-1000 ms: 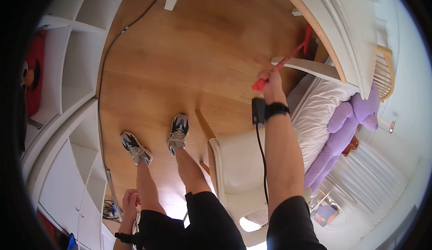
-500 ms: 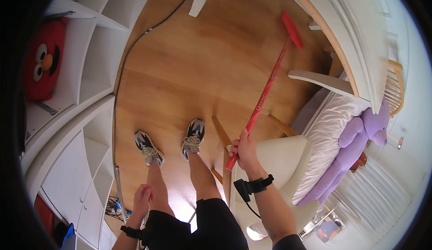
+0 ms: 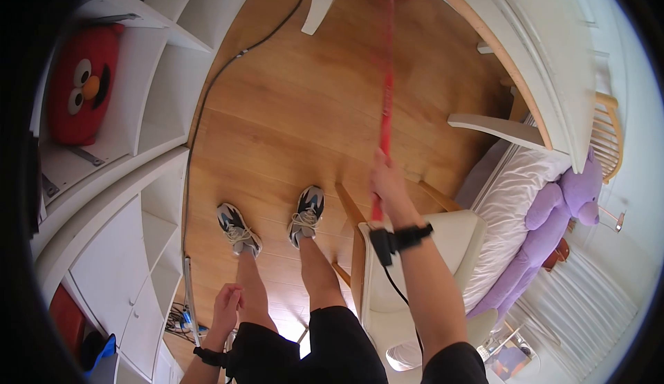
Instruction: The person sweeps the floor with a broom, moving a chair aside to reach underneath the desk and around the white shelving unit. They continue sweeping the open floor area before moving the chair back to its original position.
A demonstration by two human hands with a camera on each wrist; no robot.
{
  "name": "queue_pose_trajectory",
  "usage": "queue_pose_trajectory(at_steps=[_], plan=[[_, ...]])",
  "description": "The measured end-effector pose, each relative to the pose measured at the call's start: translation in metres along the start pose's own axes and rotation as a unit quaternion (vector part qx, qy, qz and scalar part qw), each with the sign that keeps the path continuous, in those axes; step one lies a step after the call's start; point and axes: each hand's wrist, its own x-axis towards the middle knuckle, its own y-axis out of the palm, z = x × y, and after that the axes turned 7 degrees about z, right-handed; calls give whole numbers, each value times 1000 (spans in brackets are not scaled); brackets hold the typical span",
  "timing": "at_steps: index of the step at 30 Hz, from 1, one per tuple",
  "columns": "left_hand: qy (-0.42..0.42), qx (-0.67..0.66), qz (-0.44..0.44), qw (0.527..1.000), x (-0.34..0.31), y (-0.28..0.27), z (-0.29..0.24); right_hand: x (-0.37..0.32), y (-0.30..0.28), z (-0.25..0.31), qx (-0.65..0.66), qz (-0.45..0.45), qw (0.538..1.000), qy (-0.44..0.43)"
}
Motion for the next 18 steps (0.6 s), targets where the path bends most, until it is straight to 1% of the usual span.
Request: queue_pose_trajectory(at_steps=[2,3,4,5,6,7,8,9,12,14,15,17,18], plan=[[-3,2,-7,1000,-1,0,-5,-41,-30,-13,-58,-11,998,-34],[-9,6,-15,1000,-1,0,-7,-67,-37,-23,-62,-33,997,-31],[-7,5,-15,1000,0,-1,-5,-99,-43,-27,-42,-56,997,13],[-7,-8,-12,1000,1,-3,2,-126,-57,-41,-61,-65,995,43],[-8,-20,-8,1000,1,-3,7,-154,-65,-52,-109,-91,989,39],[-8,-18,-7,1000,1,-2,10,-184,-72,-61,-154,-107,981,54],[-10,-14,-7,1000,1,0,12,-216,-83,-72,-180,-101,976,68],[-11,-9,-7,1000,1,2,12,-247,-93,-89,-256,-118,954,101],[-6,-7,21,1000,4,8,12,-329,-79,-121,-322,-116,932,119],[-6,-7,20,1000,7,14,13,-345,-46,-100,-257,-85,932,242],[-4,-10,15,1000,9,17,12,-345,-51,-124,-252,-67,941,216],[1,-22,26,999,10,22,9,-313,-49,-123,-353,-78,920,151],[2,-36,38,999,9,23,8,-287,-71,-145,-365,-52,925,88]])
